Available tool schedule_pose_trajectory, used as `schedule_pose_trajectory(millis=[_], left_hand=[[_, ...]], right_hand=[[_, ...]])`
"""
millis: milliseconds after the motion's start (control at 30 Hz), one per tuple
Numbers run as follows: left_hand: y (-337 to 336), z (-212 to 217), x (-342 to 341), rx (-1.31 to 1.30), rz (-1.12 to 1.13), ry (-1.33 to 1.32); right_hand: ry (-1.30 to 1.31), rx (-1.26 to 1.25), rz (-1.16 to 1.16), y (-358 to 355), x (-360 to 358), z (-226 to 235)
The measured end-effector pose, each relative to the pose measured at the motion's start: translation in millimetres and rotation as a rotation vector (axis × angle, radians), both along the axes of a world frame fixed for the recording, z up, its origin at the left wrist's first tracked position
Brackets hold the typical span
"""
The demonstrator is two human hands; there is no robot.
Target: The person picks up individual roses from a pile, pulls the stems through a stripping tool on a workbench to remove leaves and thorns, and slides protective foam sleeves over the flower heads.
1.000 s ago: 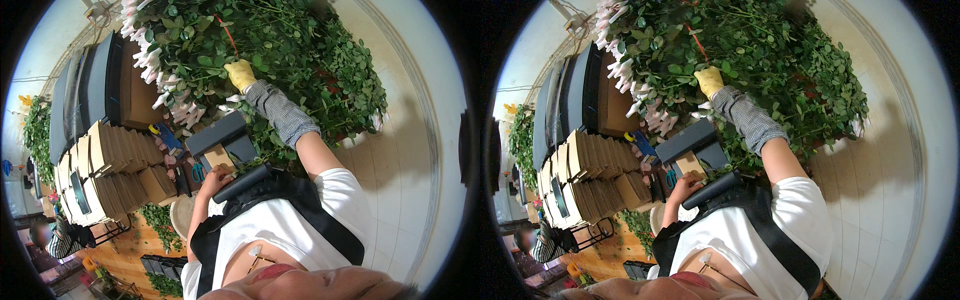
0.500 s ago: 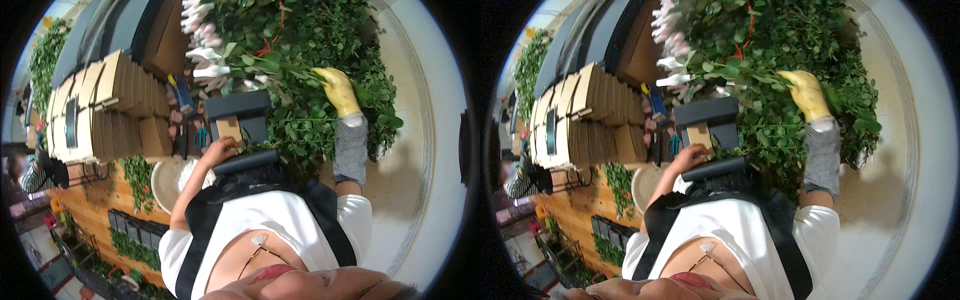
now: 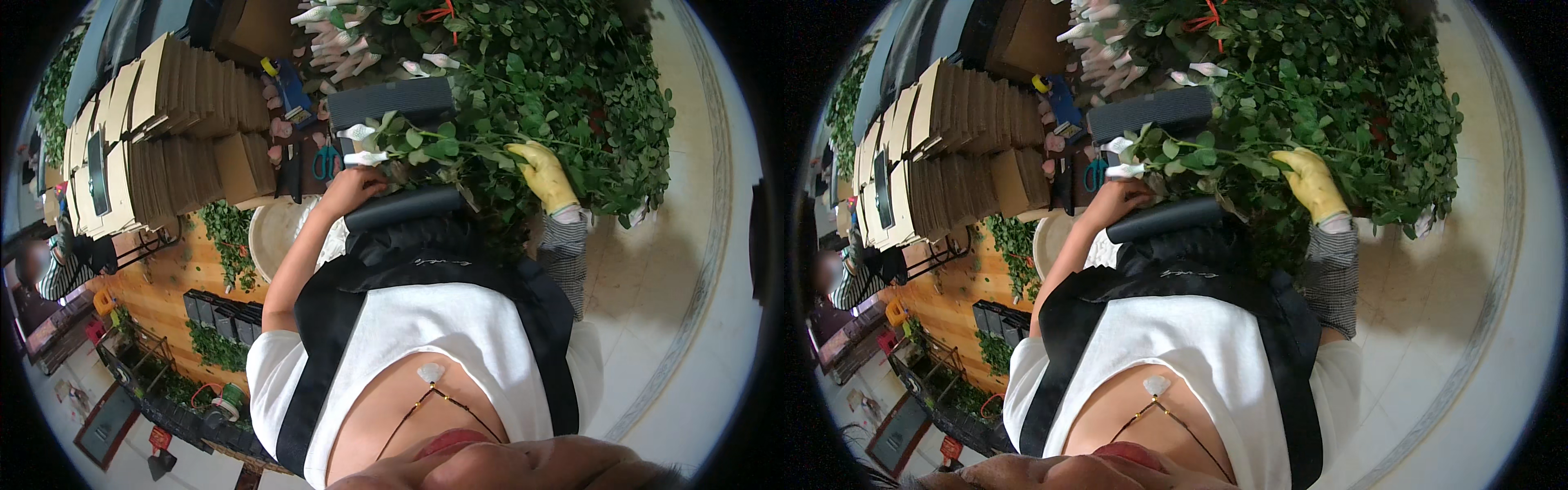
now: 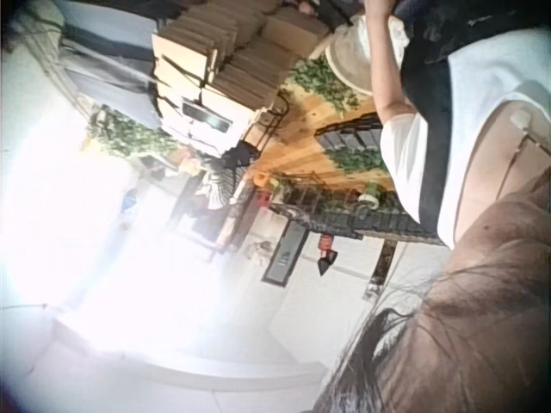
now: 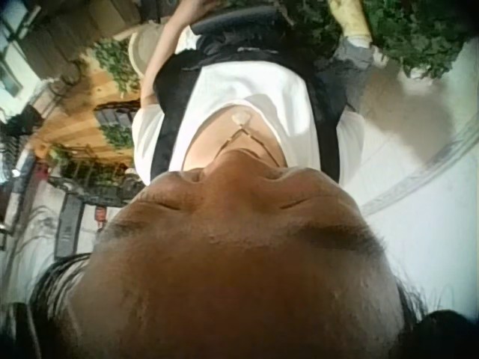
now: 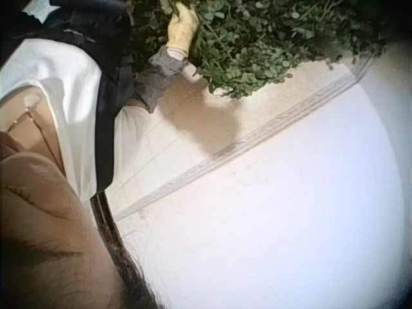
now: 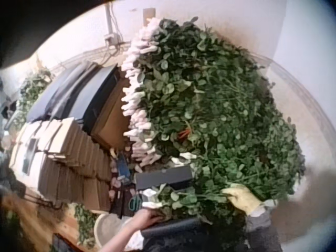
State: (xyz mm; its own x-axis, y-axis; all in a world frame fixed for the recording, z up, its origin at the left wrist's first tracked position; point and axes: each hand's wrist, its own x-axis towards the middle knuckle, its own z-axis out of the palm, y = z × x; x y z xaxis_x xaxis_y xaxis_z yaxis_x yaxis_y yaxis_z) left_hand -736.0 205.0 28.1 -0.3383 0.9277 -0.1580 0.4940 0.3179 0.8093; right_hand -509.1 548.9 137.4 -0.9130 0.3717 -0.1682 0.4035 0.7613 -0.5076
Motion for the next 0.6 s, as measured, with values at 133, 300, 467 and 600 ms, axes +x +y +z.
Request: schedule_pose_trajectory(millis=[133, 300, 467, 600], left_hand=[[0.9, -1.3, 2.7, -0.016, 0.055, -0.044], [-0.5, 21.7, -2.7, 0.044, 0.226, -0.377], [8.0, 57.0, -9.5, 0.453, 0.477, -0.969], [16.4, 81.6, 7.6, 0.349, 0.255, -0.881]], right_hand=[[-0.051, 0.189, 0.004, -0.4, -1.7, 32.6], [0.152, 0.246, 0.05, 8.5, 16.0, 30.6], [0.284, 0.227, 0.15, 6.1, 12.7, 40.2], [0.091, 0.145, 0.105, 10.1, 13.3, 41.9]])
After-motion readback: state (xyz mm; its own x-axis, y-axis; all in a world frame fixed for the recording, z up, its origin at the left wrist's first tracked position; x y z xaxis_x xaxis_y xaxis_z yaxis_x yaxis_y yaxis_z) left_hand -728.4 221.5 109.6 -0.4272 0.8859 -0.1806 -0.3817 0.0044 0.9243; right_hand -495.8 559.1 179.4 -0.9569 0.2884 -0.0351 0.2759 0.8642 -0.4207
